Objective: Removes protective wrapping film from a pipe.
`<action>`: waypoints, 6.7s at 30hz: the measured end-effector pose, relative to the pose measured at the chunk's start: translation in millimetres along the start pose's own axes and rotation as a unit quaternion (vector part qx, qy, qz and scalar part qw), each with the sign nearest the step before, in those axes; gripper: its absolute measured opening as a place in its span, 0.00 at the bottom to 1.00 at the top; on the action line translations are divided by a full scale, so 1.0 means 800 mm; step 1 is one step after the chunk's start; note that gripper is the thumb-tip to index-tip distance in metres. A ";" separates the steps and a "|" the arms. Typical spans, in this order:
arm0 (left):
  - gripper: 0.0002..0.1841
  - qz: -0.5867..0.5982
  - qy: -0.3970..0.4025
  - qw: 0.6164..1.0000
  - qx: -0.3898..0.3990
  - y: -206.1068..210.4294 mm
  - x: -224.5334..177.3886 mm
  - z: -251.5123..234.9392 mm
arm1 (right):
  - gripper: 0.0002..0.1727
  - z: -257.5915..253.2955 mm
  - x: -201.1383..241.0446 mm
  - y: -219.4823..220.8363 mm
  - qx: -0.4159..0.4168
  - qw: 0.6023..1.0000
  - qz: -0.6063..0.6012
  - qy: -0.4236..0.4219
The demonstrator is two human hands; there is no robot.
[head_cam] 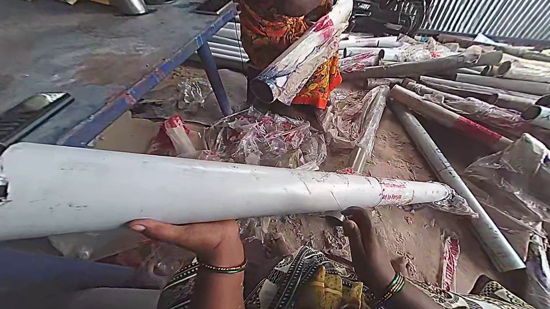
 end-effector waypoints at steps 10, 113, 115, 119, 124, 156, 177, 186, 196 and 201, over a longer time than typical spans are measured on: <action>0.29 -0.015 0.026 0.999 -0.019 -0.016 0.009 -0.011 | 0.13 -0.048 0.010 0.074 -0.045 0.966 0.155 -0.201; 0.24 0.027 0.026 0.999 -0.023 -0.018 0.013 -0.009 | 0.08 -0.074 -0.057 0.034 -0.079 0.939 0.163 -0.292; 0.23 0.029 0.008 0.999 -0.029 -0.017 0.014 -0.006 | 0.08 -0.070 -0.059 0.036 -0.083 0.940 0.159 -0.290; 0.29 0.046 -0.008 0.998 -0.030 -0.015 0.014 -0.005 | 0.08 -0.065 -0.056 0.038 -0.099 0.943 0.164 -0.274; 0.31 0.046 -0.029 0.998 -0.034 -0.010 0.011 -0.001 | 0.11 -0.056 -0.042 0.028 -0.104 0.971 0.114 -0.180; 0.23 0.067 0.013 0.952 0.300 -0.029 -0.006 -0.017 | 0.15 -0.013 -0.004 0.038 0.004 0.967 -0.166 0.194; 0.23 0.065 0.023 0.950 0.305 -0.029 -0.007 -0.017 | 0.14 -0.019 0.001 0.038 -0.013 0.968 -0.153 0.200; 0.24 0.058 0.029 0.956 0.287 -0.033 -0.003 -0.017 | 0.16 -0.019 0.008 0.042 -0.001 0.975 -0.127 0.184; 0.23 0.058 0.029 0.956 0.288 -0.032 -0.003 -0.014 | 0.14 -0.022 0.022 0.043 0.011 0.969 -0.154 0.190; 0.21 0.077 0.047 0.947 0.307 -0.027 -0.009 -0.008 | 0.14 -0.017 0.015 0.038 -0.017 0.967 -0.160 0.195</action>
Point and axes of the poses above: each hand's wrist, its own z-axis away from the middle knuckle, its own y-axis out of the palm, x = y × z, the point moved 5 cm from there along -z, towards the middle knuckle, and after that the axes turned 4 degrees about x, right-handed, at the moved point
